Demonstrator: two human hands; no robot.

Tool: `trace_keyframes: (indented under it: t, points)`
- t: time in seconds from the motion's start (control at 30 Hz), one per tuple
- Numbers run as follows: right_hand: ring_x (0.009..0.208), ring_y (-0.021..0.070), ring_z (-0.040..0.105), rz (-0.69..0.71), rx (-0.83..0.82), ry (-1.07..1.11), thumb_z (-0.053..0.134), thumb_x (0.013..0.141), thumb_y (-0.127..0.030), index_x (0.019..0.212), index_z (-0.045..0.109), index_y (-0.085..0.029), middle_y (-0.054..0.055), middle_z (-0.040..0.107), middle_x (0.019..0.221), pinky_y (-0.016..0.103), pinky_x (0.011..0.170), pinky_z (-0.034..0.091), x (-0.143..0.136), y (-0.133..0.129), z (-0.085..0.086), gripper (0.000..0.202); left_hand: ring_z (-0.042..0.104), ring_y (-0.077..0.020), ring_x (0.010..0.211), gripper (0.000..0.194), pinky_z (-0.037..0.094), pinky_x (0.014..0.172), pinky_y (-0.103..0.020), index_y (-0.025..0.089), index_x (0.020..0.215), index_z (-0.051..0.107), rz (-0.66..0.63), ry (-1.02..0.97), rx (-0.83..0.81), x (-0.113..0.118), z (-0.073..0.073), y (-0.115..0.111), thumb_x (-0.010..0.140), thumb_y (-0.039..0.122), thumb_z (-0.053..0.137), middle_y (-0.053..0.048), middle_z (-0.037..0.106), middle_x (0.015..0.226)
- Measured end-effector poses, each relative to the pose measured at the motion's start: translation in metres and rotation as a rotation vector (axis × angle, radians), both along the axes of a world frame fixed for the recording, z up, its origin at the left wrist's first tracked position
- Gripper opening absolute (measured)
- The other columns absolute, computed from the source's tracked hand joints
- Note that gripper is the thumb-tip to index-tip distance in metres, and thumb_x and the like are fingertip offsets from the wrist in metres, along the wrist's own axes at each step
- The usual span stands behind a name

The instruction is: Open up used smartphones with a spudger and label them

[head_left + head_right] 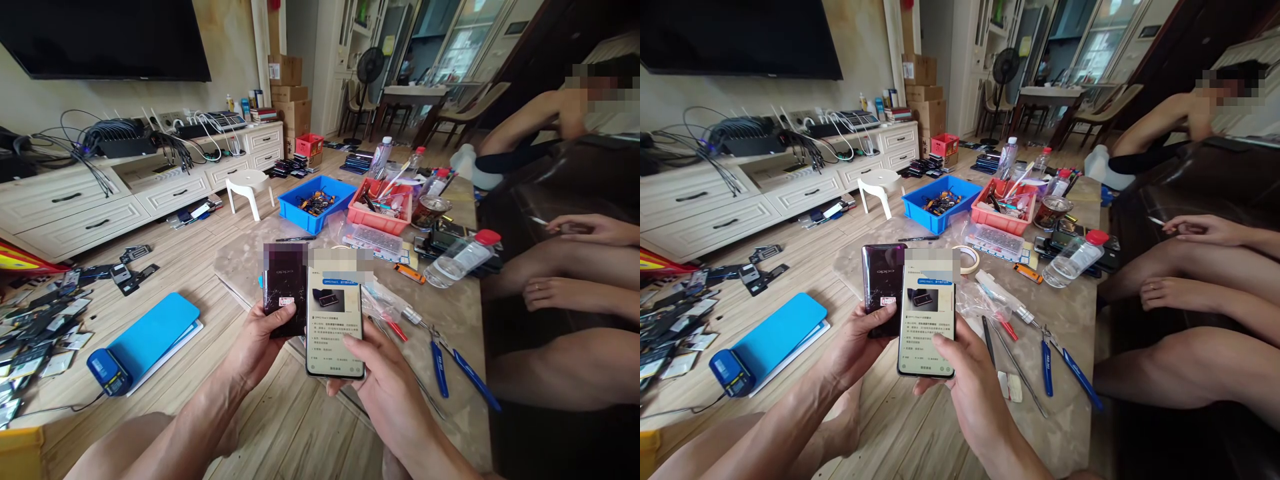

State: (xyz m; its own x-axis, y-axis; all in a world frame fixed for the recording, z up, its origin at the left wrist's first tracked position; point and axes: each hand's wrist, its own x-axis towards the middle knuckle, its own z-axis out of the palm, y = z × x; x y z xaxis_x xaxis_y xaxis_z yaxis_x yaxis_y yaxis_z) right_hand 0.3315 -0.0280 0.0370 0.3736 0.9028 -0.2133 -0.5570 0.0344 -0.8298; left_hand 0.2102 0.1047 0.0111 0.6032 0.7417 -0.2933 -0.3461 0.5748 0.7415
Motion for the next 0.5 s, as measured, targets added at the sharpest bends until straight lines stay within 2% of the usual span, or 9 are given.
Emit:
trace_keyframes:
  t: [0.5]
  points:
    - [0.073, 0.0204, 0.067, 0.002, 0.009, -0.006, 0.072, 0.088, -0.037, 0.115, 0.074, -0.024, 0.007, 0.077, 0.098, 0.027, 0.049, 0.057, 0.0000, -0.0005, -0.0016, 0.031, 0.070, -0.0197, 0.084, 0.028, 0.057, 0.080, -0.033, 0.015, 0.098, 0.077, -0.011, 0.017, 0.011, 0.0004, 0.0010, 0.0010, 0.074, 0.025, 0.087, -0.008, 0.078, 0.097]
